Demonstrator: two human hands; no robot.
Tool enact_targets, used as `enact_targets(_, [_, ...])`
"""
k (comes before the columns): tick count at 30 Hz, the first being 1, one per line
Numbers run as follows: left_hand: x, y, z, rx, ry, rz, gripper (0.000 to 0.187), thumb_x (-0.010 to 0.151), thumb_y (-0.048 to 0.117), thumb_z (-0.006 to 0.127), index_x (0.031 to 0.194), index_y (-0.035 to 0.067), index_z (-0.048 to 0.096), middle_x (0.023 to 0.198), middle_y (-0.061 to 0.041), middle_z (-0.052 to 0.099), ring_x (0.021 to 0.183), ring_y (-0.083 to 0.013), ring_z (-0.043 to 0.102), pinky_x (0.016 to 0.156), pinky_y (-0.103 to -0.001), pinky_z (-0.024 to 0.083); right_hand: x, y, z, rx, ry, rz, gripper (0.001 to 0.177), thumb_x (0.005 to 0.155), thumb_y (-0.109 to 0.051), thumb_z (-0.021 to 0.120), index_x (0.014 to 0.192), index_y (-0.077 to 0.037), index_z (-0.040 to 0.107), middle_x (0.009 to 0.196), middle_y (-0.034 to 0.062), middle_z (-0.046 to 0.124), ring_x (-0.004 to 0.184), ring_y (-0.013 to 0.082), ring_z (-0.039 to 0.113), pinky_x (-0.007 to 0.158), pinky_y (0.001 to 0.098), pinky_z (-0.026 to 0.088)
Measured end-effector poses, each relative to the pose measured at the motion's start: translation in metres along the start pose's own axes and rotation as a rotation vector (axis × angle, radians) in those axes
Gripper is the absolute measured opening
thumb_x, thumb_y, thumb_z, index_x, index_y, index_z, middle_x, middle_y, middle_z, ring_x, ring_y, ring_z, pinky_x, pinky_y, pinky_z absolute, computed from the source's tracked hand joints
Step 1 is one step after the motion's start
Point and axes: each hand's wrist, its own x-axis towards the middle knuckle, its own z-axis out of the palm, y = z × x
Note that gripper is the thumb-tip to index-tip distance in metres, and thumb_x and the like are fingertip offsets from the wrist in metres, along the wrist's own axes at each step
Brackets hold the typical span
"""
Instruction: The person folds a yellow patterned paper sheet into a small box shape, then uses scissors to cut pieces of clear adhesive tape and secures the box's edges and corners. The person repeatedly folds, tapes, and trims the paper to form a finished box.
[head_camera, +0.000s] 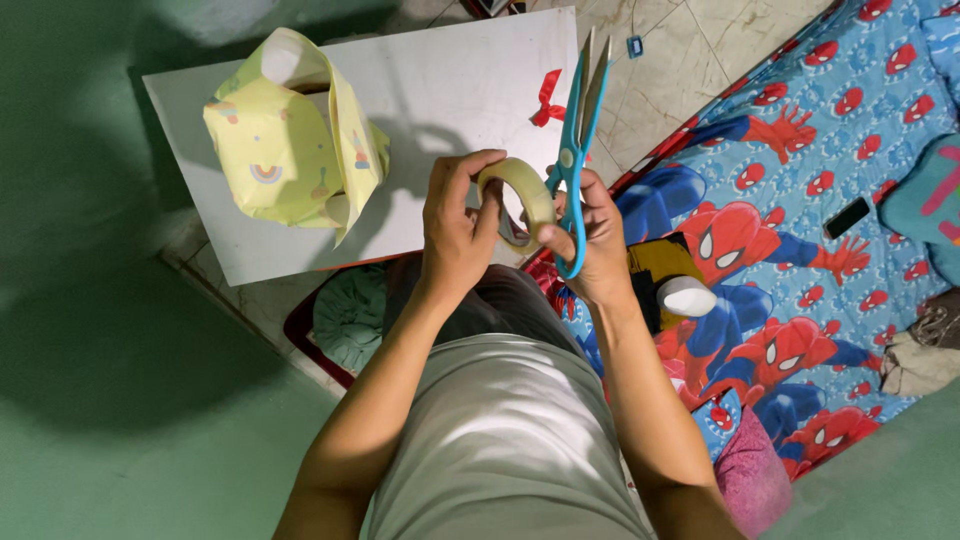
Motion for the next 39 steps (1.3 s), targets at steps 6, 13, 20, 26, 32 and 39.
enact_targets(6, [-0.004, 0.034, -0.015, 0.099, -0.011, 0.272, 0.038, 0.1, 0.01, 0.068, 0.136, 0.005, 0.057, 0.132, -0.014, 0.059, 0.124, -0.0338, 0.06, 0.108, -0.042, 0.049, 0.002, -0.022, 0.018, -0.142, 0.105, -0.038, 0.059, 0.084, 0.003, 0.084, 0.135, -0.004, 0.055, 0.094, 0.0008, 0.068, 0.087, 0.0089, 0.067, 0.08, 0.0264, 0.058])
enact_targets(13, [0.014, 0.047, -0.022, 0.194, -0.123, 0.286, 0.017, 0.095, 0.015, 0.076, 0.11, 0.007, 0.07, 0.114, -0.005, 0.071, 0.108, -0.027, 0.07, 0.094, -0.038, 0.055, 0.008, -0.022, 0.02, -0.216, 0.105, -0.026, 0.054, 0.088, 0.007, 0.08, 0.135, -0.003, 0.054, 0.097, 0.0027, 0.072, 0.086, 0.007, 0.067, 0.079, 0.0237, 0.057])
enact_targets(20, [0.015, 0.033, -0.011, 0.307, -0.1, 0.26, 0.01, 0.095, 0.012, 0.073, 0.1, 0.006, 0.067, 0.099, -0.008, 0.069, 0.091, -0.0309, 0.069, 0.077, -0.041, 0.054, 0.006, -0.012, 0.019, -0.19, 0.105, -0.027, 0.056, 0.087, 0.01, 0.081, 0.135, -0.003, 0.053, 0.093, 0.0016, 0.069, 0.083, 0.0062, 0.065, 0.075, 0.0236, 0.057])
enact_targets(26, [0.017, 0.013, 0.007, 0.223, -0.013, 0.275, 0.009, 0.099, 0.01, 0.07, 0.099, 0.004, 0.064, 0.096, -0.01, 0.069, 0.091, -0.0323, 0.069, 0.079, -0.042, 0.054, 0.01, 0.0, 0.017, -0.148, 0.143, -0.027, 0.056, 0.086, 0.007, 0.083, 0.134, -0.003, 0.055, 0.091, -0.0022, 0.063, 0.084, 0.0053, 0.061, 0.075, 0.0222, 0.051])
enact_targets(32, [0.024, -0.017, 0.018, 0.191, 0.007, 0.249, 0.005, 0.1, 0.007, 0.065, 0.1, 0.003, 0.062, 0.093, -0.01, 0.07, 0.088, -0.0326, 0.07, 0.079, -0.042, 0.054, 0.026, 0.021, 0.008, -0.084, 0.172, 0.082, 0.055, 0.083, 0.001, 0.082, 0.13, -0.005, 0.055, 0.086, -0.002, 0.065, 0.077, 0.0065, 0.062, 0.069, 0.0229, 0.052])
enact_targets(39, [0.041, -0.06, 0.021, 0.246, 0.0, 0.208, 0.003, 0.101, 0.007, 0.064, 0.1, 0.005, 0.062, 0.092, -0.013, 0.069, 0.085, -0.0354, 0.068, 0.075, -0.043, 0.053, 0.052, 0.064, -0.011, -0.14, 0.078, 0.046, 0.054, 0.089, -0.007, 0.085, 0.135, -0.002, 0.056, 0.084, -0.0029, 0.058, 0.072, 0.0058, 0.049, 0.062, 0.0225, 0.04])
